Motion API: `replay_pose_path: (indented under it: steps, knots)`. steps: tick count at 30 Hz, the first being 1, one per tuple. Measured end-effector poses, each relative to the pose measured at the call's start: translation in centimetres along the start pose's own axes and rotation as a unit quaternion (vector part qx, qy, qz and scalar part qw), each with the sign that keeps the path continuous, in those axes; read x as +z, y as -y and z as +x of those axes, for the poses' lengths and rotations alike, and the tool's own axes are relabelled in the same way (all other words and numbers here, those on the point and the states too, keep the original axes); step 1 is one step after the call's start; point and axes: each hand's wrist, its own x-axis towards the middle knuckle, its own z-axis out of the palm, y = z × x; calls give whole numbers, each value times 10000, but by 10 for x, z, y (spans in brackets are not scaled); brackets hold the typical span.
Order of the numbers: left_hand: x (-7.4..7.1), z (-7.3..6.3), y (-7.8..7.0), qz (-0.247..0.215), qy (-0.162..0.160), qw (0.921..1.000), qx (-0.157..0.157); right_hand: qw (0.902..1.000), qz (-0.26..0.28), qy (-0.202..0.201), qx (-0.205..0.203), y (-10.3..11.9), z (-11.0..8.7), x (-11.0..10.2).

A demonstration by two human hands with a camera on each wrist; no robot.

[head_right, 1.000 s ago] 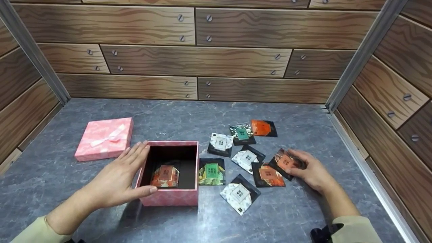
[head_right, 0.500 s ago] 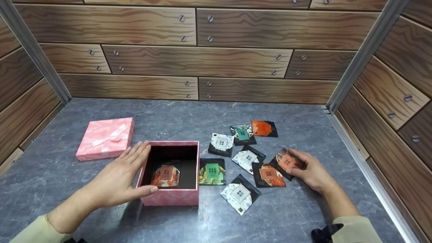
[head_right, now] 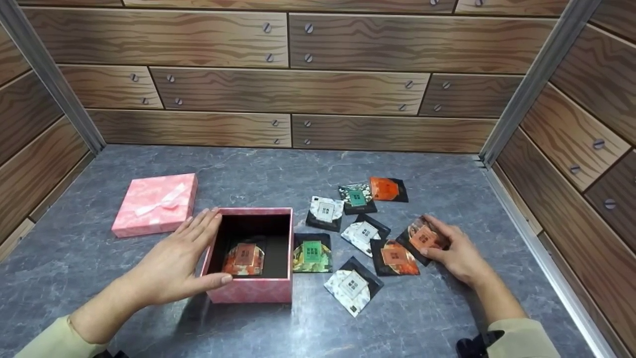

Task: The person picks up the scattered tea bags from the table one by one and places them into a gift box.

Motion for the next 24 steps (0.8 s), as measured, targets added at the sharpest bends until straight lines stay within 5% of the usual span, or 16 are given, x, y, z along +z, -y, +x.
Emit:
replay_pose_path:
  steps: [11, 17, 24]
  knots:
    - [0, 2, -2, -9, 36, 10000, 38, 9989, 405, -211, -59, -3, -3, -2]
    - [-2, 2, -2, 3, 55, 10000, 27, 9974, 334, -628, 145, -3, -6, -2]
    - [-2, 1, -1, 23, 34, 10000, 31, 9881, 919, -1171, 400, -1, -4, -3]
